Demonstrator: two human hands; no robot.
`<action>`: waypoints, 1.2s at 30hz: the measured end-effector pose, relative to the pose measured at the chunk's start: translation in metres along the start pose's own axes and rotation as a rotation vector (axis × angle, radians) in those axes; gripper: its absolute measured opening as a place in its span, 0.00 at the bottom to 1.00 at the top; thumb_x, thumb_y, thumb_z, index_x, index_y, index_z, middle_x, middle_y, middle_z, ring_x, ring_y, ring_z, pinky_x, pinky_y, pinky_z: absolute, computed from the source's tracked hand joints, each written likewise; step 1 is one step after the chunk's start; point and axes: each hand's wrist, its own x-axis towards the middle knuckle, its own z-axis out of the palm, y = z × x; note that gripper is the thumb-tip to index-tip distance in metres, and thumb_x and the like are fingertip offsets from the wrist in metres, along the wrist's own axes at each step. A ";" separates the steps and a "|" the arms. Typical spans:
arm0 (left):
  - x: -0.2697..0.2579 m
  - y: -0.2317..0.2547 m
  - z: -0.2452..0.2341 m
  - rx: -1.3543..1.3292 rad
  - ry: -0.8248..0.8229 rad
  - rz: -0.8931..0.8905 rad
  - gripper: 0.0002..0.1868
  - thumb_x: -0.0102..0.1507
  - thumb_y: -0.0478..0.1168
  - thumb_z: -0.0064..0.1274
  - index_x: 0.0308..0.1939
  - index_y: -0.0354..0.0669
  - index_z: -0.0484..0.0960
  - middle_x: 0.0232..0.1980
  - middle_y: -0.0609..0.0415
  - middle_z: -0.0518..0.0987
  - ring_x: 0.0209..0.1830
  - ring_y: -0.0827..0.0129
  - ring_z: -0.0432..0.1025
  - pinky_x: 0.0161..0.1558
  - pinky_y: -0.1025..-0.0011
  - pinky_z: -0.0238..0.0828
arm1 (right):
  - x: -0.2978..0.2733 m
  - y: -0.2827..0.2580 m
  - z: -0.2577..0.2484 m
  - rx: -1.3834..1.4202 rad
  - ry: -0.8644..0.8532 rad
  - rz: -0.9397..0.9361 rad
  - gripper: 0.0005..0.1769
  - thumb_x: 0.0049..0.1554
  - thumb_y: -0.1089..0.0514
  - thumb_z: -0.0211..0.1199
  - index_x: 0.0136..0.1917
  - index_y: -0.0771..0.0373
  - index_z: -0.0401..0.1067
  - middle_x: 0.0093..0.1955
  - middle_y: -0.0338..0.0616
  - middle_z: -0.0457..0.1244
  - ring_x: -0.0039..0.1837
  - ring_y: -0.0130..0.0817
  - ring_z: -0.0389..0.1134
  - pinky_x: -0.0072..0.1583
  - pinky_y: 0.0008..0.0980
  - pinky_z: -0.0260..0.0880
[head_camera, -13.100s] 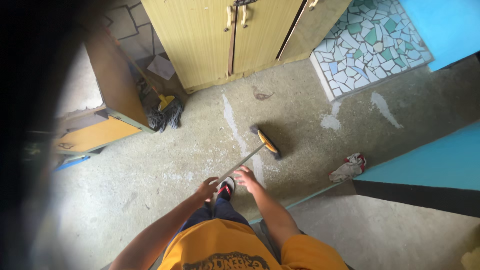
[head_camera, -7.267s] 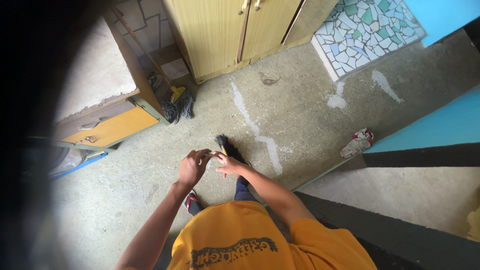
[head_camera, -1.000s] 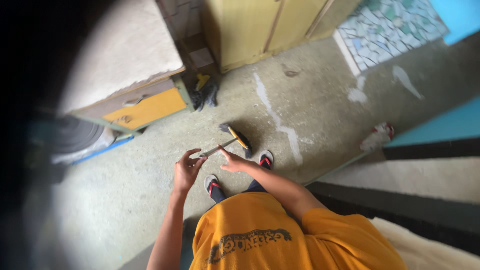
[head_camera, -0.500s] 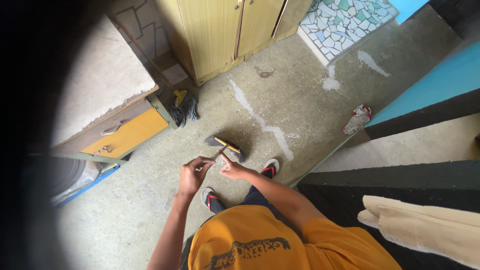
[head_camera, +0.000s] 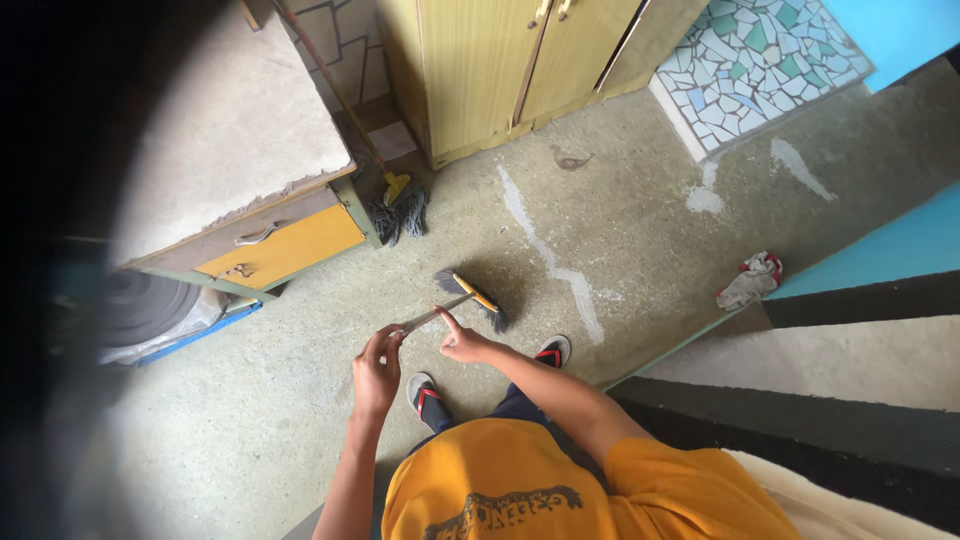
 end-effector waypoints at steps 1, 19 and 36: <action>0.003 0.000 0.004 -0.001 -0.003 0.000 0.09 0.68 0.33 0.53 0.51 0.40 0.83 0.43 0.43 0.86 0.38 0.60 0.84 0.34 0.66 0.79 | 0.001 0.002 -0.002 0.001 0.001 0.002 0.61 0.58 0.55 0.59 0.84 0.39 0.14 0.59 0.50 0.70 0.51 0.47 0.75 0.54 0.41 0.74; 0.035 0.078 0.111 -0.068 -0.704 0.208 0.09 0.65 0.39 0.57 0.46 0.39 0.85 0.37 0.53 0.89 0.38 0.68 0.84 0.40 0.68 0.76 | -0.025 0.074 -0.046 0.482 0.692 -0.139 0.15 0.69 0.50 0.59 0.67 0.50 0.63 0.50 0.43 0.68 0.52 0.35 0.70 0.53 0.40 0.72; 0.040 0.078 0.164 -0.096 -0.788 0.189 0.08 0.62 0.34 0.61 0.45 0.37 0.86 0.20 0.54 0.74 0.21 0.76 0.67 0.31 0.72 0.69 | -0.063 0.117 -0.110 -0.069 1.126 0.133 0.17 0.62 0.51 0.59 0.63 0.52 0.67 0.57 0.48 0.69 0.56 0.52 0.71 0.52 0.47 0.71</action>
